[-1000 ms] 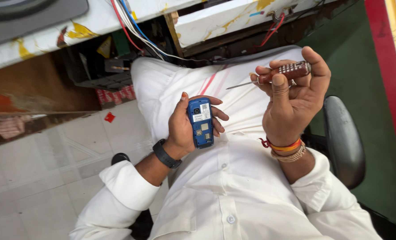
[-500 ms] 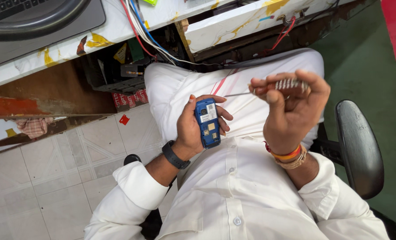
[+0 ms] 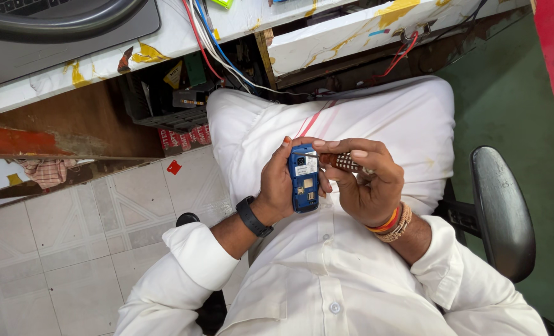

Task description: The person opens a small green package and removes a SIM card. They then use a small tool to pry open the back of a blue mobile phone, insert the SIM card into the slot, and close the phone back together.

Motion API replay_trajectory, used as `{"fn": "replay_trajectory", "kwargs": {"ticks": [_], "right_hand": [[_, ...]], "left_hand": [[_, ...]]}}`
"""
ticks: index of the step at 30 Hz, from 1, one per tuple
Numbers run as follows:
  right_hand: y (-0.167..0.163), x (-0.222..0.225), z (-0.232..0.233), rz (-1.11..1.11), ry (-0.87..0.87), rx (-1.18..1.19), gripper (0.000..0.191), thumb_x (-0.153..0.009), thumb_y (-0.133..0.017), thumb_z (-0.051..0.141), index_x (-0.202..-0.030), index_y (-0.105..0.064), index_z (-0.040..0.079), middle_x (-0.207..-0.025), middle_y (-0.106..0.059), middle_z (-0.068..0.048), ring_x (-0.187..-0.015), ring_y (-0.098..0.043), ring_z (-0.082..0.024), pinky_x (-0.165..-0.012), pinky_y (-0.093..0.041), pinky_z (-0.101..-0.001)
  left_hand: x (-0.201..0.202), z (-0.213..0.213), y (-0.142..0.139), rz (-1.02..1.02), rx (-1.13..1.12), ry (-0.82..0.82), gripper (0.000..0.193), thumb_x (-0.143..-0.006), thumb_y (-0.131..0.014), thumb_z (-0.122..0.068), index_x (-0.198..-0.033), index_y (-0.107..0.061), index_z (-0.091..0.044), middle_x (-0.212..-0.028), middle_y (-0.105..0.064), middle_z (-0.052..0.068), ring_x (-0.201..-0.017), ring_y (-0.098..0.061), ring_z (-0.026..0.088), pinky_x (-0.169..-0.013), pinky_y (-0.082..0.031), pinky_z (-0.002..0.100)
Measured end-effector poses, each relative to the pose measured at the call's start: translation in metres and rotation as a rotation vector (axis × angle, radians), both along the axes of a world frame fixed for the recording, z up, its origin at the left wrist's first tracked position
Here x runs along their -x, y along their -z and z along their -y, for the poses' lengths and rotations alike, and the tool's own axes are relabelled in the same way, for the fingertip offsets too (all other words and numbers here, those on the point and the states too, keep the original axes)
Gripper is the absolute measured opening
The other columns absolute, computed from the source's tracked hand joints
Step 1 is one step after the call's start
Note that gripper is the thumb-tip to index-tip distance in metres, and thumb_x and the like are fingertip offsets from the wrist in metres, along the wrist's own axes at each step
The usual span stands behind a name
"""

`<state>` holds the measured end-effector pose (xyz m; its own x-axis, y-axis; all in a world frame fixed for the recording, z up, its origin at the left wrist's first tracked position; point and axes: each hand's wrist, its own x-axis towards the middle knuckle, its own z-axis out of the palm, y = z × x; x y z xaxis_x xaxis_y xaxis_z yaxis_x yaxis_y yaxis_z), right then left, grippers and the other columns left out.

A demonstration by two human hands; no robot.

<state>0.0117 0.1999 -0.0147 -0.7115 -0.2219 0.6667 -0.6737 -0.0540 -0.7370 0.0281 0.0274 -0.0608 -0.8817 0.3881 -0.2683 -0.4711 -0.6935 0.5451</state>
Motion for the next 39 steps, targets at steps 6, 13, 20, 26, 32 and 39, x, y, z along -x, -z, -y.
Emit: {"fn": "replay_trajectory", "kwargs": {"ticks": [6,13,20,26,32,39], "right_hand": [[0.000,0.000,0.000,0.021,0.003,-0.017,0.049,-0.102,-0.065,-0.003,-0.141,-0.037,0.011,-0.129,-0.057,-0.018,-0.120,-0.071,-0.031,-0.089,-0.063,-0.0352],[-0.027,0.006,-0.005,-0.242,0.174,-0.317,0.052,-0.093,-0.083,0.015,-0.133,-0.052,0.007,-0.111,-0.069,-0.014,-0.098,-0.076,-0.022,-0.074,-0.063,-0.0304],[-0.050,0.017,-0.001,-0.423,0.115,-0.381,0.050,-0.092,-0.083,0.022,-0.133,-0.059,0.007,-0.106,-0.069,-0.012,-0.094,-0.075,-0.028,-0.084,-0.065,-0.0381],[-0.061,0.022,0.002,-0.362,0.043,-0.389,0.045,-0.097,-0.077,0.015,-0.136,-0.058,0.004,-0.114,-0.073,-0.016,-0.099,-0.075,-0.030,-0.097,-0.064,-0.0454],[-0.068,0.018,0.008,-0.393,0.134,-0.357,0.044,-0.086,-0.082,0.031,-0.120,-0.068,0.006,-0.097,-0.068,-0.012,-0.090,-0.071,-0.028,-0.080,-0.060,-0.0410],[-0.079,0.011,0.003,-0.200,-0.107,-0.465,0.050,-0.085,-0.071,-0.003,-0.134,-0.063,0.002,-0.127,-0.067,-0.020,-0.107,-0.074,-0.032,-0.088,-0.062,-0.0379]], "left_hand": [[0.000,-0.001,-0.001,0.024,-0.018,0.002,0.062,-0.113,-0.025,-0.054,-0.135,-0.054,-0.004,-0.105,-0.065,0.016,-0.077,-0.073,0.028,-0.065,-0.062,0.036],[-0.002,-0.003,-0.006,0.034,-0.005,0.027,0.061,-0.114,-0.024,-0.050,-0.136,-0.055,-0.001,-0.108,-0.069,0.016,-0.083,-0.072,0.024,-0.069,-0.063,0.036],[-0.004,-0.006,-0.008,0.079,0.014,0.029,0.057,-0.113,-0.025,-0.044,-0.141,-0.056,-0.004,-0.106,-0.069,0.015,-0.083,-0.072,0.023,-0.067,-0.063,0.037],[-0.005,-0.007,-0.004,0.071,-0.097,0.052,0.055,-0.114,-0.025,-0.048,-0.138,-0.052,-0.007,-0.103,-0.068,0.013,-0.073,-0.072,0.027,-0.062,-0.063,0.038],[-0.005,-0.007,-0.001,0.100,-0.014,0.047,0.057,-0.112,-0.026,-0.048,-0.136,-0.055,-0.005,-0.103,-0.068,0.014,-0.076,-0.071,0.026,-0.062,-0.062,0.038],[-0.008,-0.016,0.013,0.120,0.051,-0.049,0.050,-0.106,-0.033,-0.042,-0.120,-0.059,-0.001,-0.107,-0.068,0.009,-0.093,-0.068,0.017,-0.078,-0.059,0.030]]}}
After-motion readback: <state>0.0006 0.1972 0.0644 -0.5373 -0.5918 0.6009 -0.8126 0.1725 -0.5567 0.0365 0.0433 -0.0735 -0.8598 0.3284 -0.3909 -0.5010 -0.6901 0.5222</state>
